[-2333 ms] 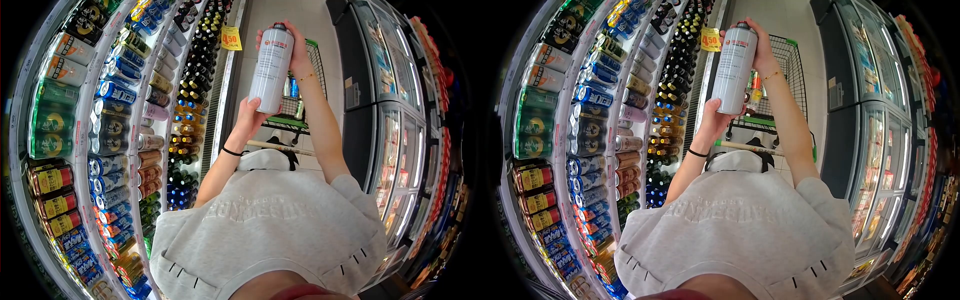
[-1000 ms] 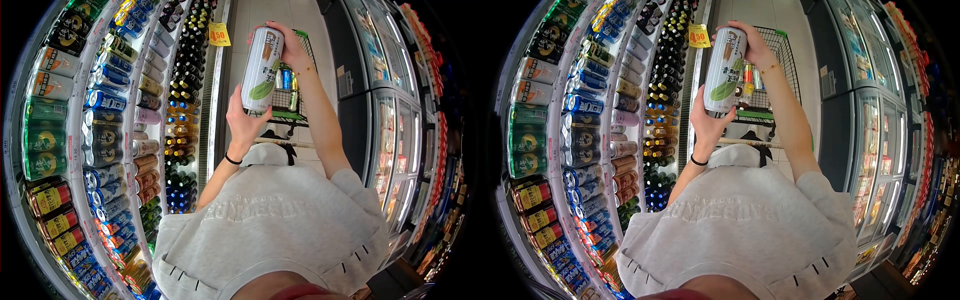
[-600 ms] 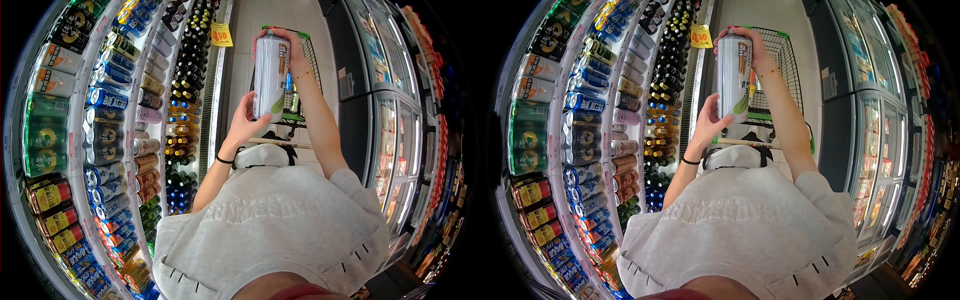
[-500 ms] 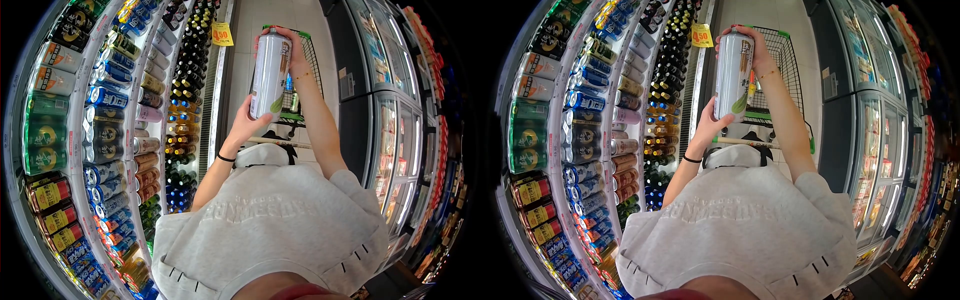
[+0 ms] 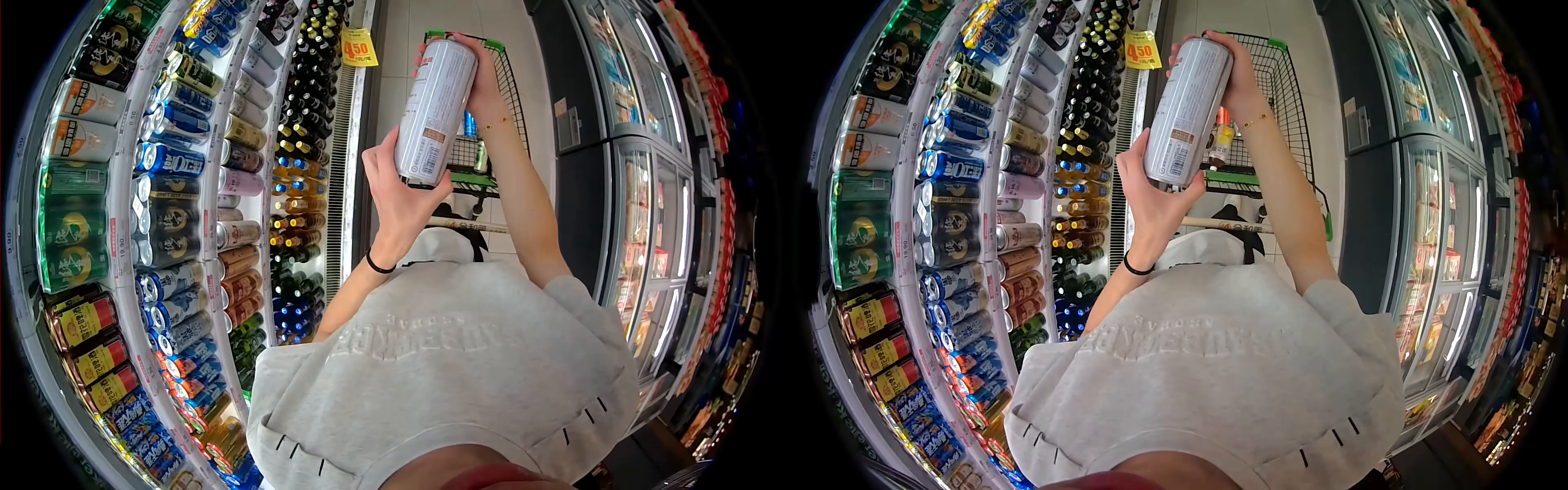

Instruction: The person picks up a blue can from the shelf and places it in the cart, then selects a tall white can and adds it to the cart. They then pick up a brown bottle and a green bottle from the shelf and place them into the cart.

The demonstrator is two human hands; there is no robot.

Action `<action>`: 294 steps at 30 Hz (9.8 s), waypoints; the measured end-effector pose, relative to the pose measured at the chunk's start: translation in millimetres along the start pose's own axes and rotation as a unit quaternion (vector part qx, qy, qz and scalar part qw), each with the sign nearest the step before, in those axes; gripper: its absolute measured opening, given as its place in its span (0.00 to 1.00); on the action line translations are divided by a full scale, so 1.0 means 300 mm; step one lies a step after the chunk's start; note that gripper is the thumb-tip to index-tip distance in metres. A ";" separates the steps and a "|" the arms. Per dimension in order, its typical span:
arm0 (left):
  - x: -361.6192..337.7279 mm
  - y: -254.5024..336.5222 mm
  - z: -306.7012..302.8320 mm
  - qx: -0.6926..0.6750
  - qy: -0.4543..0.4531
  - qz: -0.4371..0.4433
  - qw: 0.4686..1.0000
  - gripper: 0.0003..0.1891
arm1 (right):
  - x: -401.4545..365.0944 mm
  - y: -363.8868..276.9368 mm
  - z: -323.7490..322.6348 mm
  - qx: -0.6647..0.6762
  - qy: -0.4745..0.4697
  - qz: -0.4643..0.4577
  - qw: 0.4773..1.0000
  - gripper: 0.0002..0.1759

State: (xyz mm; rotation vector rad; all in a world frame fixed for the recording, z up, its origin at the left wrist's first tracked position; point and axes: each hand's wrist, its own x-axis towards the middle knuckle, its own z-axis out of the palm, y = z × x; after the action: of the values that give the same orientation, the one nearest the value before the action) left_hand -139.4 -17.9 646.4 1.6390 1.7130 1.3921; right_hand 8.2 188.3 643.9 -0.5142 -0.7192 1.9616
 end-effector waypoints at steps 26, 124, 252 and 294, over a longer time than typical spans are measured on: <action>0.014 -0.132 0.205 -0.038 -0.121 -0.034 0.991 0.50 | -0.052 -0.048 -0.202 -0.060 0.095 0.003 0.994 0.21; -0.239 -0.660 0.422 0.194 -0.381 0.022 0.903 0.15 | -0.655 0.360 -0.840 -0.747 0.003 -0.008 0.665 0.27; 1.164 -1.021 1.139 0.322 -0.415 -0.020 0.851 0.18 | 0.635 -0.371 -1.389 -0.832 -0.111 0.210 0.501 0.25; 1.609 -1.881 0.294 -0.793 0.415 -0.173 0.411 0.29 | 2.227 1.147 -0.036 -0.495 -0.369 -0.090 0.781 0.22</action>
State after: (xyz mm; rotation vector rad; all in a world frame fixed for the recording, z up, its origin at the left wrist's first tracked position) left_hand -477.2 553.9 302.5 -0.5780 0.0997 2.2957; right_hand -512.2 653.8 366.0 -0.2114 -2.2589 1.4180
